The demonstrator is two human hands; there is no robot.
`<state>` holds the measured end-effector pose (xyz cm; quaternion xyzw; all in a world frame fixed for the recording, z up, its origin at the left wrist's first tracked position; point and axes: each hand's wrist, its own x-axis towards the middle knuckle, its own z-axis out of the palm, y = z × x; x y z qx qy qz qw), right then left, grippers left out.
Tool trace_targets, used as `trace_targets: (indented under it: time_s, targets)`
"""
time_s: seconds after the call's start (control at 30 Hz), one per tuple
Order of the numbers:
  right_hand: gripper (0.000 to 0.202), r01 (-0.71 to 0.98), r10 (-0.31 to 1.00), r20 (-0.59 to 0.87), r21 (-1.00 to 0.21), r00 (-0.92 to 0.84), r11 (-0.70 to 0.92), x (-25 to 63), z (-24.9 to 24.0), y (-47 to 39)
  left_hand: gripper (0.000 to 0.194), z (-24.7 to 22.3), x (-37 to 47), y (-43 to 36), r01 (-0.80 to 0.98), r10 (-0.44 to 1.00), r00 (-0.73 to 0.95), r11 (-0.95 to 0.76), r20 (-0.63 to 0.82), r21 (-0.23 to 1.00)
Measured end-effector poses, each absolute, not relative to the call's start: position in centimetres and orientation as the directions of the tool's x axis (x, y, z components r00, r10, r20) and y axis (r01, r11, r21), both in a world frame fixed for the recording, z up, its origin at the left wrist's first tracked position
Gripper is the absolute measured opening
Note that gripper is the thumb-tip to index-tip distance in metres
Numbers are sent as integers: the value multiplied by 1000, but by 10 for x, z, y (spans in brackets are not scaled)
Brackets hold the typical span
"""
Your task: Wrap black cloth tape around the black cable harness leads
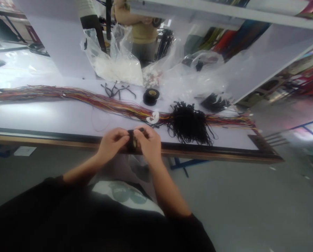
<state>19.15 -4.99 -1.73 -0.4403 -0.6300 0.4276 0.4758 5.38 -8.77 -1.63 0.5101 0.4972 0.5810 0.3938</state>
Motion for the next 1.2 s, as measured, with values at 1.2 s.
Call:
trace_targets:
  time_s: [1.2]
  targets:
    - [25, 63, 892, 422, -898, -162, 436, 201, -27, -60, 26, -27, 64, -78, -495, 985, 159, 134, -62, 858]
